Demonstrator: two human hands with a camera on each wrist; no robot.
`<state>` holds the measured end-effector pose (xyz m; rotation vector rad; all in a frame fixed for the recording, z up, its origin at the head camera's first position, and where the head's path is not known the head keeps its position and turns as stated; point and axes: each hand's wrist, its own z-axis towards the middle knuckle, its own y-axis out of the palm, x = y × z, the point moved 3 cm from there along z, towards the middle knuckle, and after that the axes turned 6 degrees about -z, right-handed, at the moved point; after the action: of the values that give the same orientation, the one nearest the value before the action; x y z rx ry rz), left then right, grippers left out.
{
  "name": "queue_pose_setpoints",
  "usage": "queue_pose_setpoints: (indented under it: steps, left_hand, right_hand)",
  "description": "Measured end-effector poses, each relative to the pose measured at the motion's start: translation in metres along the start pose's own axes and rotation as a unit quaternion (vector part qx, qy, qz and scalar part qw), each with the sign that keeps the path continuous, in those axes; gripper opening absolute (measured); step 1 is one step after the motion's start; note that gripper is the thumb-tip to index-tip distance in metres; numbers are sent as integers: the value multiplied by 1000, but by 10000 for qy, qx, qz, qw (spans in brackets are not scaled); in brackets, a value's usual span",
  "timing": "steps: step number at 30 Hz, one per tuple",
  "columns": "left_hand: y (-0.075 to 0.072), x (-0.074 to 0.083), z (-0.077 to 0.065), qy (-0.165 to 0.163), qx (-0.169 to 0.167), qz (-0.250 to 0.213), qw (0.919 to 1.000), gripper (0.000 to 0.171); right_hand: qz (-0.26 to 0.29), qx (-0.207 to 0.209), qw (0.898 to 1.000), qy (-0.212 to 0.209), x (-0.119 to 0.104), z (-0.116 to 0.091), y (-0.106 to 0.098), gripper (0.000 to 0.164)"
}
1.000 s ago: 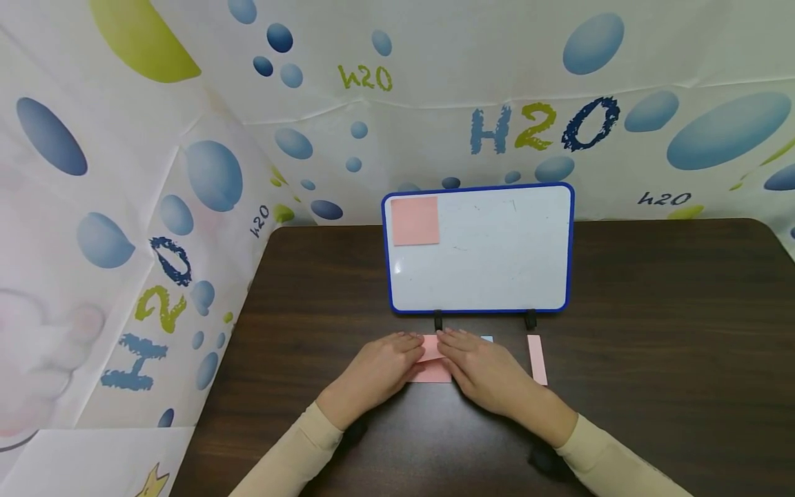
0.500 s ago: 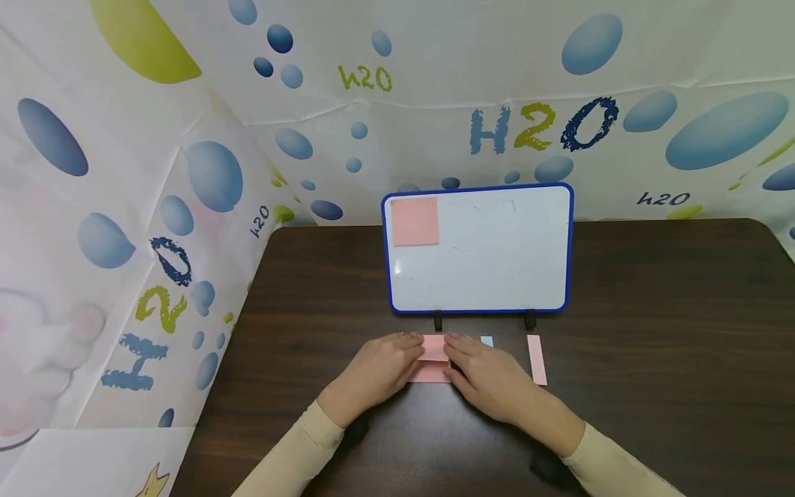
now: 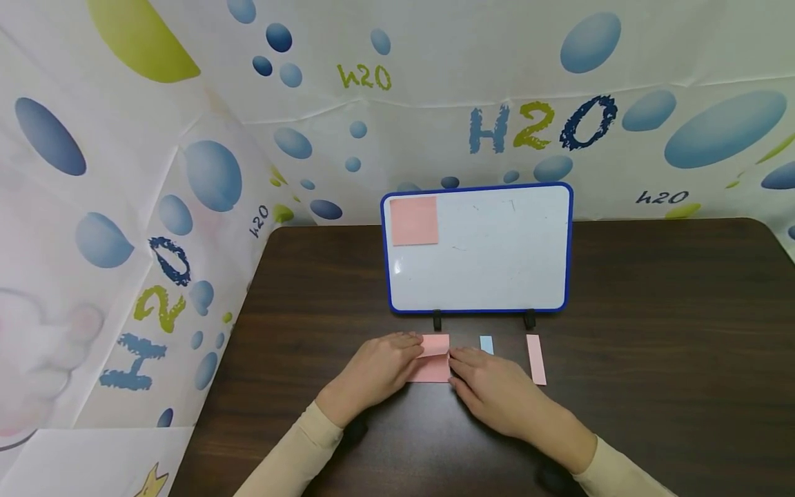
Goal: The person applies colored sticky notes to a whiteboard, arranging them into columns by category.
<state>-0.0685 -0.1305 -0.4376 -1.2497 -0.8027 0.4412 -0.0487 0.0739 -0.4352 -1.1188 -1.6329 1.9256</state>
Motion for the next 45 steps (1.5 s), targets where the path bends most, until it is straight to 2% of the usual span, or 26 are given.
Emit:
queue_pose_setpoints:
  steps: [5, 12, 16, 22, 31, 39, 45]
  left_hand:
    - [0, -2, 0, -13, 39, -151, 9999, 20]
    - [0, -3, 0, -53, 59, -251, 9997, 20]
    - [1, -3, 0, -77, 63, -276, 9996, 20]
    - [3, -2, 1, -168, 94, -395, 9990, 22]
    - [2, -3, 1, -256, 115, -464, 9985, 25]
    - [2, -5, 1, -354, 121, -610, 9974, 23]
    - [2, -4, 1, -312, 154, -522, 9980, 23]
  right_hand:
    - [-102, 307, 9995, 28, -4, -1, 1, 35]
    - [-219, 511, 9984, -27, -9, 0, 2, 33]
    - [-226, 501, 9984, -109, -11, 2, 3, 32]
    - [-84, 471, 9989, -2, -11, 5, 8, 33]
    - [-32, 640, 9979, 52, -15, 4, 14, 34]
    - [-67, 537, 9984, -139, -19, 5, 18, 35]
    - [15, 445, 9983, -376, -19, 11, 21, 36]
